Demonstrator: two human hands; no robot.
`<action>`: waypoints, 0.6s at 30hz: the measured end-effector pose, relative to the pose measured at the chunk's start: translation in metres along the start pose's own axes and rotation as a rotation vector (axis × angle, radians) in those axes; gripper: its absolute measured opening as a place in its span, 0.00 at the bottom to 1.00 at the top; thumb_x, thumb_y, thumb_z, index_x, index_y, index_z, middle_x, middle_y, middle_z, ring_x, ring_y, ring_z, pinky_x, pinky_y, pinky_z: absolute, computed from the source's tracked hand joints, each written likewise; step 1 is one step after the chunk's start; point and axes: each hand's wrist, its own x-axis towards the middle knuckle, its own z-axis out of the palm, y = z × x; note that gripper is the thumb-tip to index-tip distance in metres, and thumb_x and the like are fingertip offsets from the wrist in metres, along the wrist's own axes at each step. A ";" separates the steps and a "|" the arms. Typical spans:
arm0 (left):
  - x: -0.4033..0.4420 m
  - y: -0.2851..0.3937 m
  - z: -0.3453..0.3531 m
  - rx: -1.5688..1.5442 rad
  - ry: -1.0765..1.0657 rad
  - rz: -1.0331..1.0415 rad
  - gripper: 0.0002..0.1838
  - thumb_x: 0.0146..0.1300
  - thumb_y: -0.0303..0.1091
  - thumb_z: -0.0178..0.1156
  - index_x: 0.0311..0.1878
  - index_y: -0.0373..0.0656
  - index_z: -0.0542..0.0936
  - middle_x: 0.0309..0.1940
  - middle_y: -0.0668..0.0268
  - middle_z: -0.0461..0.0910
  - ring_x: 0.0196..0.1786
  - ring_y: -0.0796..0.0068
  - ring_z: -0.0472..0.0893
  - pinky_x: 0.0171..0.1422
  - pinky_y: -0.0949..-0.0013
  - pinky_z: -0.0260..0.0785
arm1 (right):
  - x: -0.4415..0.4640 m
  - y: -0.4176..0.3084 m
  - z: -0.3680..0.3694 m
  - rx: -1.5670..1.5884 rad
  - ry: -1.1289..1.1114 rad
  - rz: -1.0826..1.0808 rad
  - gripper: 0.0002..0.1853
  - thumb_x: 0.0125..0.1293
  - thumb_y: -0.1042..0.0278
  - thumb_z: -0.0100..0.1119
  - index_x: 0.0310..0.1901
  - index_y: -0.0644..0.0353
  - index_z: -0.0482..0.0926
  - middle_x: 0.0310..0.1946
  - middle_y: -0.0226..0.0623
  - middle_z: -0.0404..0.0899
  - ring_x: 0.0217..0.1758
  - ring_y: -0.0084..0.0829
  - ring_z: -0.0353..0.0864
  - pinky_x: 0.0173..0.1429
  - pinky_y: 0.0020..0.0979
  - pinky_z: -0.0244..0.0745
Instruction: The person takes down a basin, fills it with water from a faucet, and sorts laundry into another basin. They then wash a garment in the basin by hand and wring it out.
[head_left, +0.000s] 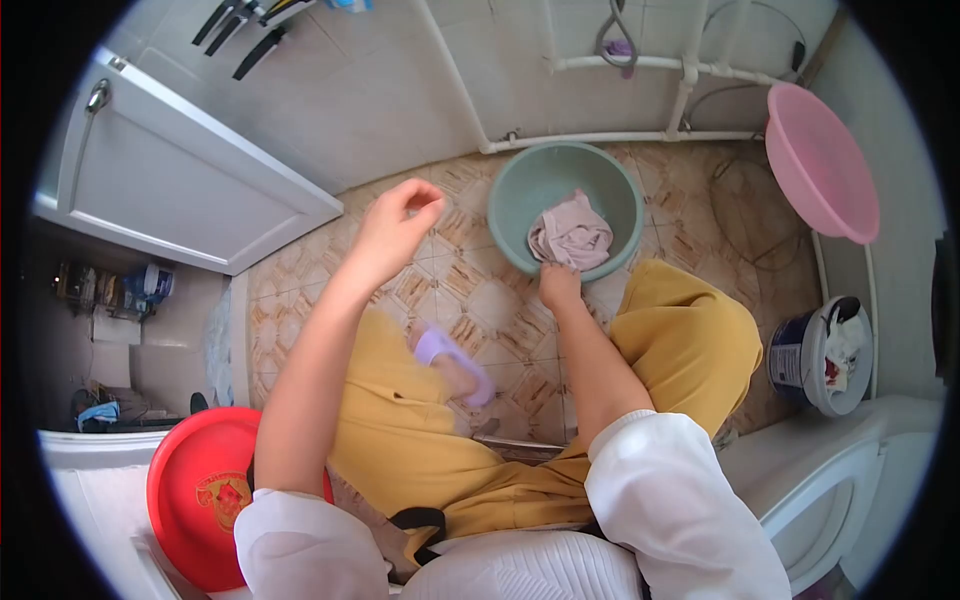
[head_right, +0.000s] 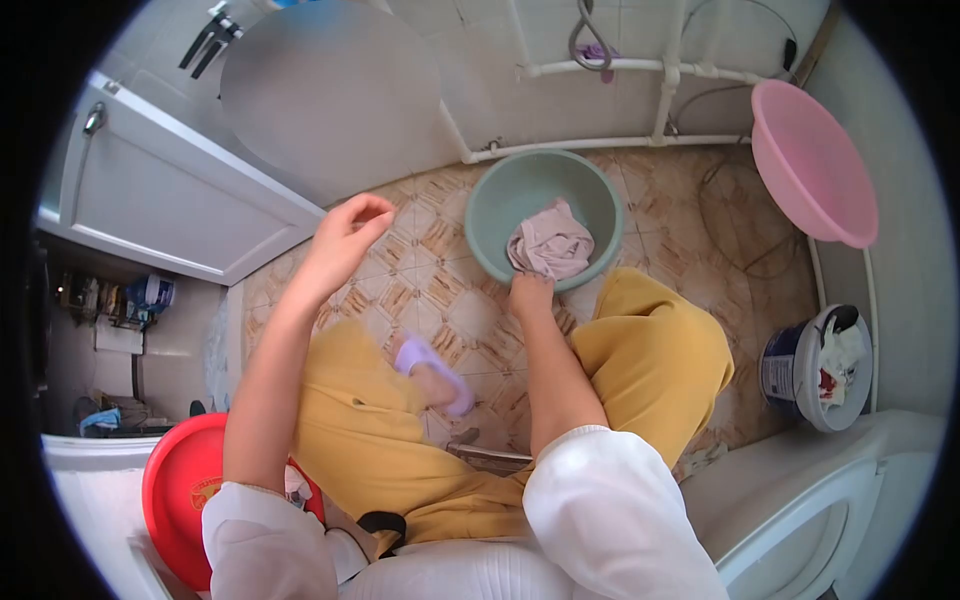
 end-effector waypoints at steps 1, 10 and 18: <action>0.010 0.004 0.013 0.030 -0.036 0.029 0.14 0.59 0.40 0.57 0.41 0.38 0.78 0.38 0.60 0.80 0.44 0.68 0.78 0.50 0.67 0.68 | 0.000 0.005 0.004 0.001 -0.009 0.014 0.16 0.61 0.68 0.47 0.50 0.58 0.73 0.50 0.37 0.76 0.59 0.36 0.71 0.64 0.52 0.57; 0.104 -0.072 0.122 0.335 -0.369 -0.099 0.15 0.57 0.43 0.56 0.42 0.44 0.80 0.39 0.58 0.81 0.45 0.60 0.79 0.49 0.60 0.70 | 0.000 0.044 -0.003 -0.245 0.103 -0.048 0.12 0.59 0.71 0.48 0.43 0.47 0.78 0.42 0.34 0.79 0.53 0.33 0.75 0.66 0.51 0.56; 0.045 -0.174 0.272 0.496 -0.256 -0.023 0.11 0.55 0.39 0.55 0.33 0.44 0.83 0.32 0.58 0.82 0.44 0.57 0.78 0.57 0.56 0.65 | 0.055 0.090 -0.033 0.290 -0.407 -0.004 0.21 0.52 0.63 0.61 0.51 0.53 0.76 0.44 0.42 0.79 0.50 0.43 0.77 0.53 0.38 0.72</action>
